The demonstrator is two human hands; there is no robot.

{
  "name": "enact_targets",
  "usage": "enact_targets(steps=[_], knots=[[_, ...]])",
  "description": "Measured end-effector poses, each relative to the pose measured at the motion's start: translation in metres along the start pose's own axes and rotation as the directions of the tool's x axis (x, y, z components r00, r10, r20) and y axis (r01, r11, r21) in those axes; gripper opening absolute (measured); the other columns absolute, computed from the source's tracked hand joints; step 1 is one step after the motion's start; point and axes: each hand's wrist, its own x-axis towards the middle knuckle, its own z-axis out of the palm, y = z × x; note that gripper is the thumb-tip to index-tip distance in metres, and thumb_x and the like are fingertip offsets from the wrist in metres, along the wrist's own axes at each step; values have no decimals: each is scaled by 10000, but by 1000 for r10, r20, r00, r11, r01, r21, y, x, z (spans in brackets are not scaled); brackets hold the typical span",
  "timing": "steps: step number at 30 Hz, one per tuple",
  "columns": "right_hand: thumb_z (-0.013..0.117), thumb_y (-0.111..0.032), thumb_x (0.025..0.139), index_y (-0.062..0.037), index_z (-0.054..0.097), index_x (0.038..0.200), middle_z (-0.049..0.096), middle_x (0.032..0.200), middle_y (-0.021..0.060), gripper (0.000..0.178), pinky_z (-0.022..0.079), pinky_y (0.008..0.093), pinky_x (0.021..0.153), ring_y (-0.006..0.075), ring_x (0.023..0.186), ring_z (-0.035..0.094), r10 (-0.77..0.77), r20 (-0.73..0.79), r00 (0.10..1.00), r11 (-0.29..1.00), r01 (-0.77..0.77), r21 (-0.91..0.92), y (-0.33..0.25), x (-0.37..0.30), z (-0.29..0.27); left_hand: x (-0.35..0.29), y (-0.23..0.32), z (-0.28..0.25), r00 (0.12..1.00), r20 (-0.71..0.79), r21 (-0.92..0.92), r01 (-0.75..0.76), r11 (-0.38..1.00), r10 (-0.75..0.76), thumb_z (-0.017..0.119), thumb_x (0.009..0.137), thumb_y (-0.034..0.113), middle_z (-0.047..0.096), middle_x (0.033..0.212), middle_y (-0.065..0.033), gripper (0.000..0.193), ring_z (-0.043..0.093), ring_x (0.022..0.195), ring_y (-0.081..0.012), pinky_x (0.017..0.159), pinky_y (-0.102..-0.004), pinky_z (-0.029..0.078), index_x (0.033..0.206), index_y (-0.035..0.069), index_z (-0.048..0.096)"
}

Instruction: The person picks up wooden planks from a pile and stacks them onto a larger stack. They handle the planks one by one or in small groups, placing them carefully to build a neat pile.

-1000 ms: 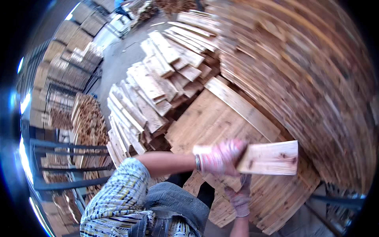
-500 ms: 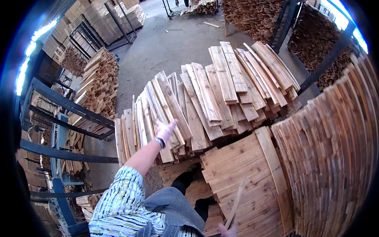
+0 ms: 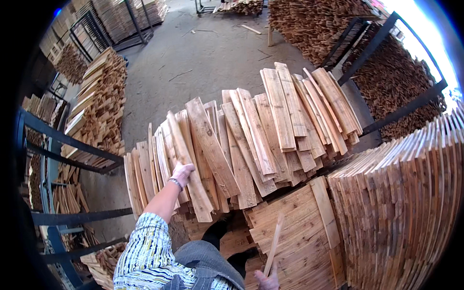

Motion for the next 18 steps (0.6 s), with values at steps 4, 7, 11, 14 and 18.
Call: enact_targets(steps=[4,7,11,14,18], knots=[[810,-168,775,-29,252,1549,552,1060,53,964,523,300,691,139,887,566,33,200,979,992,-7,-129,-57,40,1,-69,8,-47,953,302,-416,164,895,-35,613,794,-17,593,1205,-157,713,645,1055,-348,907,-532,581,1453,69,356],[759,-213,834,-8,237,1555,565,1061,63,913,512,290,775,142,907,568,-23,267,963,997,42,-65,-123,53,48,-152,-7,-36,894,440,-413,289,864,-88,713,796,-13,610,1194,-124,713,637,1077,-301,921,-484,577,1426,89,398],[793,-283,828,17,189,1568,490,1412,183,1001,418,318,1062,242,1277,510,-199,345,917,973,228,-43,-172,88,112,-255,-3,24,745,665,-231,150,961,44,884,729,117,619,1250,-65,817,630,1115,-243,971,-433,546,1412,113,435],[862,-349,752,62,80,1561,365,1534,224,1197,307,342,1164,271,1414,373,-436,261,861,885,463,-52,-165,102,114,-276,-28,74,512,847,-213,86,973,141,929,701,206,540,1359,-40,1041,530,1252,-188,1034,-384,481,1511,138,280],[910,-275,681,-32,-5,1591,324,1558,181,1313,299,357,1175,262,1421,343,-468,181,865,883,460,86,-152,97,57,-287,-51,116,289,957,-66,90,994,37,888,764,235,444,1456,-93,1322,489,1288,-202,1024,-365,480,1589,248,-145]])
